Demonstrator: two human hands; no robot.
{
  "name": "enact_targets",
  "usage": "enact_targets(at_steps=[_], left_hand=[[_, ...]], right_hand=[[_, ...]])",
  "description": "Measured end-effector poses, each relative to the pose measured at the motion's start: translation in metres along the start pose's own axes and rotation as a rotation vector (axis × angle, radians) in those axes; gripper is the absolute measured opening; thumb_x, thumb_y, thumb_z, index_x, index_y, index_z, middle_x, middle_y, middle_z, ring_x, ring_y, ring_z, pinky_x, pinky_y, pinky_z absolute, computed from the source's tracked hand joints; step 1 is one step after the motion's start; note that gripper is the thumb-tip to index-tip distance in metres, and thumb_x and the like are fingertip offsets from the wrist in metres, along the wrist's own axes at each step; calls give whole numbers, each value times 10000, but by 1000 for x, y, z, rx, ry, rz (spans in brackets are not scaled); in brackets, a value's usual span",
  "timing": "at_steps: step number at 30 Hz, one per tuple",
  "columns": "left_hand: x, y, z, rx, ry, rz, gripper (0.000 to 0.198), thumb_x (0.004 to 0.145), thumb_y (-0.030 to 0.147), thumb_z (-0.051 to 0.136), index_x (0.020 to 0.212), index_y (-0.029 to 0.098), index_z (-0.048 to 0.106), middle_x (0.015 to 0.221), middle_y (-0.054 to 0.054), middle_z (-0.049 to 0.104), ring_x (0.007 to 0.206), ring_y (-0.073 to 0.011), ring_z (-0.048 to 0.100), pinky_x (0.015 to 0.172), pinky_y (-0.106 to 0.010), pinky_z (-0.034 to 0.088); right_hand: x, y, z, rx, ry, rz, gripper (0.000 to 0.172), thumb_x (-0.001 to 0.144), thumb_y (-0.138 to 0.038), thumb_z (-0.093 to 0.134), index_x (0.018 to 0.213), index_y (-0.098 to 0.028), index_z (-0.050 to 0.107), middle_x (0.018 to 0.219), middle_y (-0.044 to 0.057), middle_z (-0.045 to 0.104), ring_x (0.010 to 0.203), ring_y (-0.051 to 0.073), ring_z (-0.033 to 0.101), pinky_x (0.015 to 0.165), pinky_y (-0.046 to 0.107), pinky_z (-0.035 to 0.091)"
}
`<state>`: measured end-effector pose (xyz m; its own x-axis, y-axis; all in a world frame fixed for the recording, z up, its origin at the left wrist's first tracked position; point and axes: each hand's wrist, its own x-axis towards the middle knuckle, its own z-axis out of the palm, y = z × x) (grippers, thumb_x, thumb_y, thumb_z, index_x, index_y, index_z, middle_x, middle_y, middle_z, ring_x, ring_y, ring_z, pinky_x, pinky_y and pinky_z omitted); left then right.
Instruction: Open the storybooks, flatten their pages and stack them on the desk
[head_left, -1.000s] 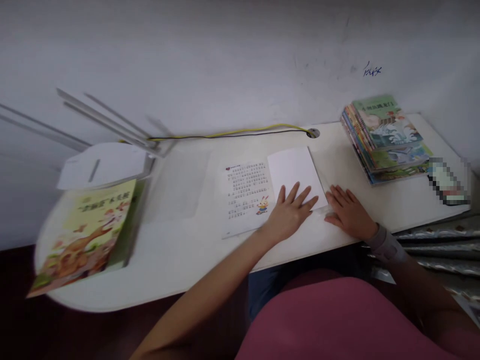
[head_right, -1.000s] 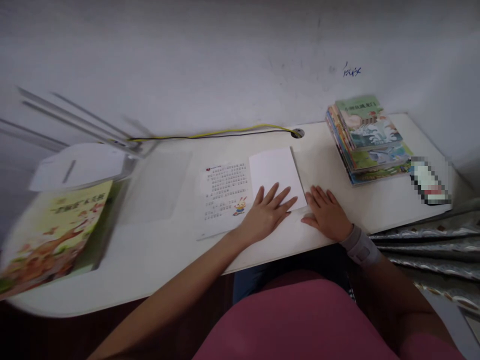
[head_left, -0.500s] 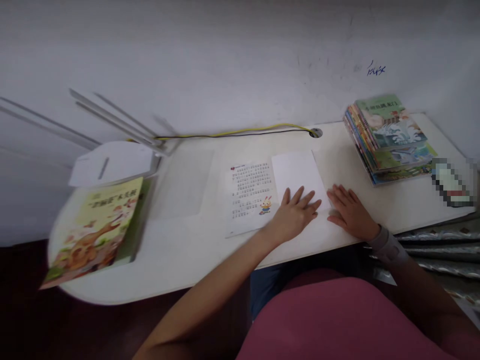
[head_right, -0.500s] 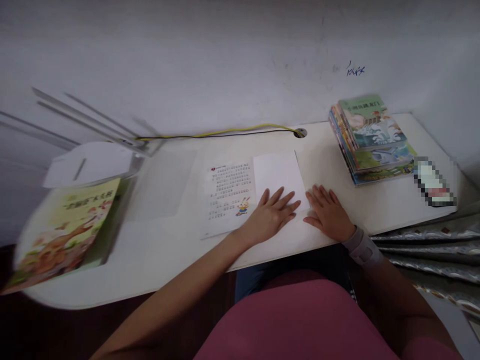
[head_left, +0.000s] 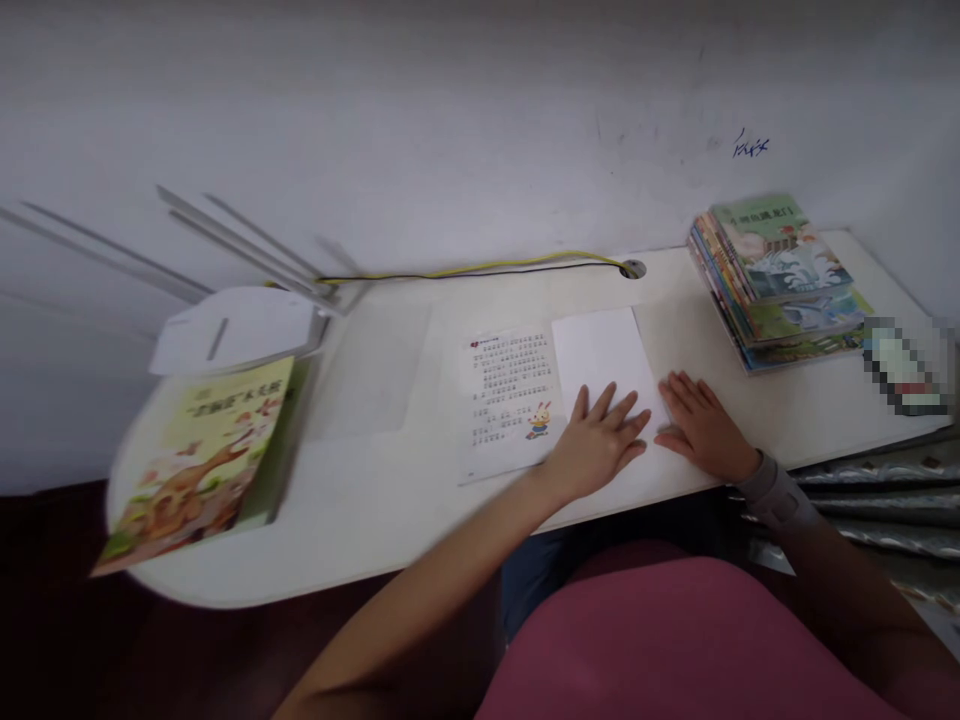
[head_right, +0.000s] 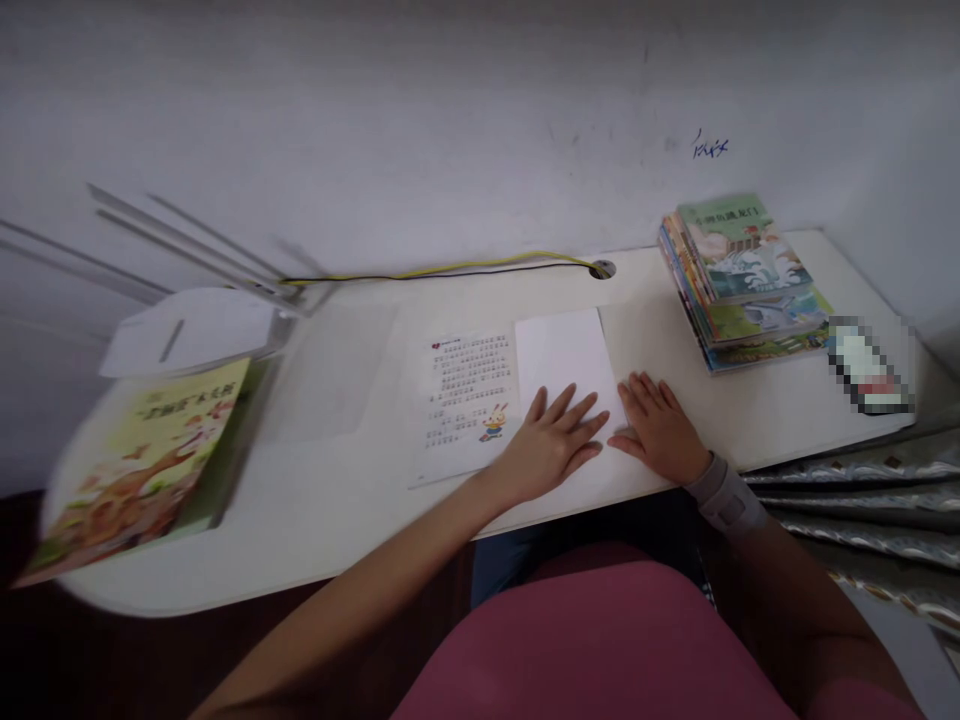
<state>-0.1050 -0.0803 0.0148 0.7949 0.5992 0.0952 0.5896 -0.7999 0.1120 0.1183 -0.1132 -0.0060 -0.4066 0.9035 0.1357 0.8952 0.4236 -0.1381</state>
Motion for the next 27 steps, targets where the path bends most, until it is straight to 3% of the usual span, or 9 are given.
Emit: enact_targets(at_steps=[7, 11, 15, 17, 21, 27], left_hand=[[6, 4, -6, 4, -30, 23, 488, 961, 474, 380, 1361, 219, 497, 1448, -107, 458, 1350, -351, 369, 1063, -578, 296], [28, -24, -17, -18, -75, 47, 460, 990, 424, 320, 1359, 206, 489, 1406, -101, 509, 1284, -262, 462, 1033, -445, 367], [68, -62, -25, 98, -67, -177, 482, 968, 411, 385, 1409, 219, 418, 1510, -132, 352, 1360, -357, 334, 1057, -537, 290], [83, -74, -29, 124, -96, -267, 516, 956, 448, 398, 1424, 231, 384, 1514, -148, 333, 1340, -385, 346, 1032, -566, 291], [96, -82, -36, 148, -153, -285, 489, 944, 499, 393, 1369, 259, 433, 1397, -150, 468, 1164, -340, 508, 931, -498, 366], [103, -79, -47, 250, -216, -298, 414, 911, 520, 454, 1165, 232, 611, 1170, -143, 590, 1067, -342, 541, 869, -459, 368]], right_hand=[[-1, -3, -4, -37, 2, -15, 634, 927, -516, 418, 1411, -108, 414, 1488, 247, 342, 1398, 341, 287, 1077, 546, 298], [9, 3, -17, -42, -21, -23, 549, 918, -489, 465, 1345, -146, 508, 1427, 225, 444, 1320, 320, 416, 1043, 495, 363], [26, 14, -26, -38, -63, -67, 484, 890, -470, 533, 1251, -150, 579, 1422, 227, 446, 1309, 335, 427, 1031, 509, 375], [31, 17, -25, -30, -75, -87, 479, 877, -461, 558, 1224, -131, 585, 1423, 240, 438, 1333, 350, 394, 1040, 524, 361], [31, 17, -17, -33, -46, -79, 463, 893, -445, 535, 1234, -135, 566, 1433, 234, 427, 1357, 353, 362, 1046, 533, 353], [28, 12, -13, -24, -38, -57, 468, 906, -440, 508, 1254, -130, 552, 1448, 255, 397, 1377, 368, 323, 1056, 554, 329]])
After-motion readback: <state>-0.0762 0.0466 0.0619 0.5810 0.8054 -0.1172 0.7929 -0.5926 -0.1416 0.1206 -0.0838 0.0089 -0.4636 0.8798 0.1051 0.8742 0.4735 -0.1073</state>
